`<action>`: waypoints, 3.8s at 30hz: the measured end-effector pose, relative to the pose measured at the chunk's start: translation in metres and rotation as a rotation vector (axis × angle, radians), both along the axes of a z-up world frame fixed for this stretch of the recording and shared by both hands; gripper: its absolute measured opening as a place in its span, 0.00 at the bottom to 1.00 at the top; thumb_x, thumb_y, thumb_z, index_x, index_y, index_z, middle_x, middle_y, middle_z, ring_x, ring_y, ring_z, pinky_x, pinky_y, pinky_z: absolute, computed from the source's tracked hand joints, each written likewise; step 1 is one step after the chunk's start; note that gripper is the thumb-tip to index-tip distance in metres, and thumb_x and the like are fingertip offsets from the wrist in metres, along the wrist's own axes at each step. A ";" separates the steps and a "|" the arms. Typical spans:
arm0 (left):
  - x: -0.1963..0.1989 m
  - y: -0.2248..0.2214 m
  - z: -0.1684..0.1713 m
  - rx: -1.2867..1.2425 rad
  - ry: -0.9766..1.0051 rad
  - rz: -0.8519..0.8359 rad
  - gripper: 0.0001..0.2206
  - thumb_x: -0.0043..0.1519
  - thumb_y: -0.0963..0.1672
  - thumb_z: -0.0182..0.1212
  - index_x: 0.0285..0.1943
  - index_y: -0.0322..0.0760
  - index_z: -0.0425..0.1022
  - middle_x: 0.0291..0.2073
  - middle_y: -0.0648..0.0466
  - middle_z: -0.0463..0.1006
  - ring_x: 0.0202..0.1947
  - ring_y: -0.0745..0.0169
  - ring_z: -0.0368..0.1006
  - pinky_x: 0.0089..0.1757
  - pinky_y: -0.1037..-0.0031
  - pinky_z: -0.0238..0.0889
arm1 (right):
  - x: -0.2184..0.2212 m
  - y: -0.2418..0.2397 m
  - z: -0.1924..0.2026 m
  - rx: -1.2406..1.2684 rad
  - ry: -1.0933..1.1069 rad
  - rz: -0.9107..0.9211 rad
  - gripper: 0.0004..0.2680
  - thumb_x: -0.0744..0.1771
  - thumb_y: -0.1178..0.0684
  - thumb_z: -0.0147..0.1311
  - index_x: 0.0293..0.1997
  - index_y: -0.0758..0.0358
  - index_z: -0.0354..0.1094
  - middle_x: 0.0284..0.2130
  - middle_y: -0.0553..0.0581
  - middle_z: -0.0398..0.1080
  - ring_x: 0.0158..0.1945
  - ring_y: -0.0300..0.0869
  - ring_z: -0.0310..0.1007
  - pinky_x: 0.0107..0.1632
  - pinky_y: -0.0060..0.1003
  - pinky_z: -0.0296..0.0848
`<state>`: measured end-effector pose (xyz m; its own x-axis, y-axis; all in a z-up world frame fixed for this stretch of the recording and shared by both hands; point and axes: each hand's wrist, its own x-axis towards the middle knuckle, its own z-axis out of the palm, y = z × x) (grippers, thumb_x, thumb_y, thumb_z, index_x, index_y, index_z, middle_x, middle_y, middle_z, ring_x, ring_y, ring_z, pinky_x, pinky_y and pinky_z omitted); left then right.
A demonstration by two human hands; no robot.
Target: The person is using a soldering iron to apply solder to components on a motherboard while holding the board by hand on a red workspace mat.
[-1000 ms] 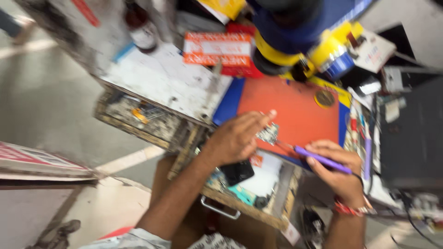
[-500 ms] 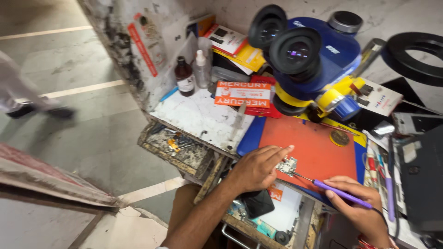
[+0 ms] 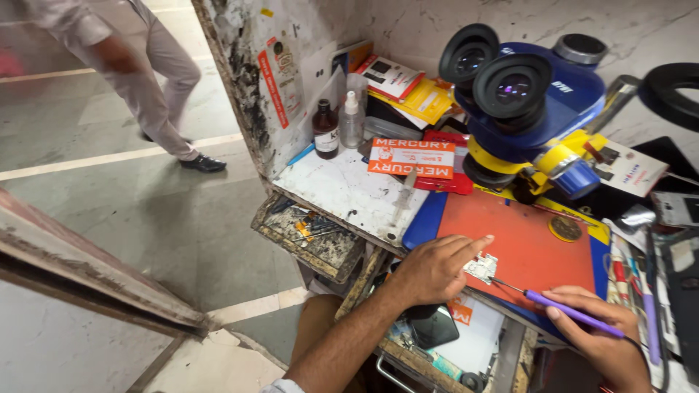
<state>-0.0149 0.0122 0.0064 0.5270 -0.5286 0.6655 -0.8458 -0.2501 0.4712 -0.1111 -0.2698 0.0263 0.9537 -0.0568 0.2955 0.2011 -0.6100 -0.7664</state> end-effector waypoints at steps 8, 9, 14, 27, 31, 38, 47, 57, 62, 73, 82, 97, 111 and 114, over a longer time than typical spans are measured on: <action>-0.001 0.001 0.010 -0.003 0.015 -0.025 0.34 0.51 0.36 0.57 0.73 0.32 0.62 0.47 0.44 0.76 0.48 0.45 0.74 0.50 0.61 0.69 | -0.004 0.010 0.015 0.065 0.033 0.049 0.08 0.62 0.61 0.62 0.43 0.69 0.80 0.39 0.59 0.78 0.43 0.42 0.81 0.47 0.32 0.74; -0.002 0.002 0.011 0.001 0.022 -0.028 0.34 0.51 0.36 0.56 0.73 0.32 0.62 0.47 0.44 0.76 0.48 0.45 0.74 0.50 0.61 0.69 | -0.004 0.011 0.016 0.072 0.027 0.056 0.08 0.62 0.61 0.62 0.43 0.69 0.81 0.39 0.59 0.78 0.43 0.43 0.81 0.47 0.33 0.75; 0.003 0.000 0.009 -0.023 -0.009 -0.057 0.33 0.53 0.35 0.56 0.73 0.31 0.61 0.47 0.41 0.75 0.51 0.42 0.72 0.53 0.61 0.68 | -0.001 0.012 0.019 0.039 -0.049 0.123 0.08 0.62 0.62 0.61 0.43 0.68 0.80 0.38 0.59 0.80 0.44 0.44 0.80 0.50 0.34 0.75; 0.014 -0.011 -0.006 0.089 -0.051 -0.027 0.35 0.52 0.36 0.61 0.74 0.30 0.59 0.56 0.39 0.75 0.59 0.41 0.71 0.59 0.60 0.65 | 0.000 -0.005 0.001 0.076 -0.047 0.129 0.07 0.62 0.62 0.62 0.42 0.70 0.78 0.40 0.61 0.78 0.43 0.42 0.79 0.47 0.33 0.77; 0.015 -0.010 -0.007 0.089 -0.040 -0.031 0.35 0.52 0.36 0.61 0.74 0.31 0.59 0.56 0.40 0.75 0.60 0.42 0.71 0.59 0.61 0.66 | 0.001 -0.010 -0.005 0.080 -0.092 0.199 0.07 0.63 0.62 0.62 0.42 0.71 0.77 0.40 0.62 0.78 0.46 0.44 0.79 0.50 0.33 0.77; 0.015 -0.010 -0.006 0.101 -0.027 -0.033 0.36 0.51 0.36 0.61 0.74 0.31 0.59 0.54 0.41 0.75 0.59 0.43 0.71 0.58 0.60 0.66 | 0.001 -0.016 -0.011 0.062 -0.091 0.158 0.07 0.63 0.61 0.62 0.42 0.70 0.77 0.41 0.63 0.78 0.44 0.43 0.79 0.48 0.33 0.78; 0.014 -0.010 -0.006 0.097 -0.028 -0.030 0.36 0.51 0.36 0.62 0.74 0.31 0.60 0.55 0.42 0.75 0.59 0.44 0.71 0.57 0.60 0.66 | 0.000 -0.016 -0.014 0.061 -0.086 0.143 0.07 0.63 0.61 0.63 0.43 0.70 0.77 0.41 0.62 0.77 0.43 0.42 0.79 0.47 0.32 0.77; 0.015 -0.012 -0.010 0.093 -0.051 -0.008 0.35 0.51 0.36 0.61 0.73 0.32 0.61 0.56 0.42 0.76 0.59 0.44 0.72 0.57 0.61 0.67 | 0.000 -0.017 -0.014 0.076 -0.082 0.143 0.07 0.63 0.62 0.63 0.43 0.70 0.77 0.41 0.62 0.77 0.43 0.41 0.78 0.47 0.32 0.77; 0.015 -0.012 -0.013 0.103 -0.053 -0.006 0.35 0.52 0.35 0.61 0.74 0.32 0.61 0.56 0.42 0.76 0.60 0.45 0.72 0.58 0.61 0.67 | 0.000 -0.016 -0.014 0.107 -0.080 0.139 0.07 0.64 0.62 0.62 0.44 0.71 0.77 0.41 0.62 0.77 0.42 0.41 0.79 0.47 0.32 0.78; 0.015 -0.012 -0.013 0.106 -0.052 -0.008 0.35 0.52 0.35 0.60 0.74 0.32 0.60 0.56 0.43 0.76 0.60 0.46 0.72 0.58 0.62 0.68 | 0.000 -0.016 -0.015 0.085 -0.090 0.131 0.07 0.64 0.62 0.63 0.45 0.70 0.77 0.42 0.63 0.77 0.44 0.42 0.79 0.48 0.33 0.78; 0.015 -0.012 -0.012 0.097 -0.046 -0.016 0.36 0.51 0.35 0.60 0.74 0.32 0.60 0.55 0.43 0.76 0.60 0.46 0.72 0.58 0.62 0.68 | 0.000 -0.015 -0.015 0.107 -0.092 0.145 0.07 0.64 0.62 0.63 0.45 0.70 0.77 0.41 0.62 0.78 0.46 0.42 0.79 0.49 0.33 0.78; 0.016 -0.013 -0.015 0.107 -0.059 -0.004 0.35 0.52 0.35 0.60 0.74 0.32 0.60 0.56 0.42 0.76 0.60 0.46 0.72 0.58 0.62 0.68 | -0.001 -0.015 -0.013 0.042 -0.058 0.133 0.08 0.63 0.61 0.64 0.45 0.69 0.77 0.41 0.62 0.77 0.43 0.42 0.77 0.46 0.32 0.75; 0.015 -0.012 -0.014 0.107 -0.060 -0.007 0.35 0.52 0.35 0.60 0.75 0.32 0.60 0.57 0.42 0.75 0.60 0.45 0.72 0.58 0.62 0.68 | 0.000 -0.017 -0.012 0.055 -0.109 0.211 0.08 0.64 0.61 0.64 0.45 0.68 0.77 0.41 0.60 0.78 0.49 0.43 0.78 0.52 0.34 0.77; 0.015 -0.012 -0.015 0.115 -0.056 -0.006 0.35 0.53 0.35 0.60 0.75 0.32 0.60 0.57 0.42 0.75 0.60 0.45 0.72 0.58 0.61 0.68 | 0.000 -0.015 -0.012 0.027 -0.080 0.172 0.08 0.63 0.61 0.64 0.45 0.68 0.78 0.41 0.61 0.78 0.47 0.43 0.79 0.49 0.33 0.76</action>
<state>0.0005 0.0000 -0.0085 0.4877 -0.6058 0.6286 -0.8715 -0.2949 0.3919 -0.1111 -0.2853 0.0147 0.9236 0.0964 0.3711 0.3616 -0.5411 -0.7593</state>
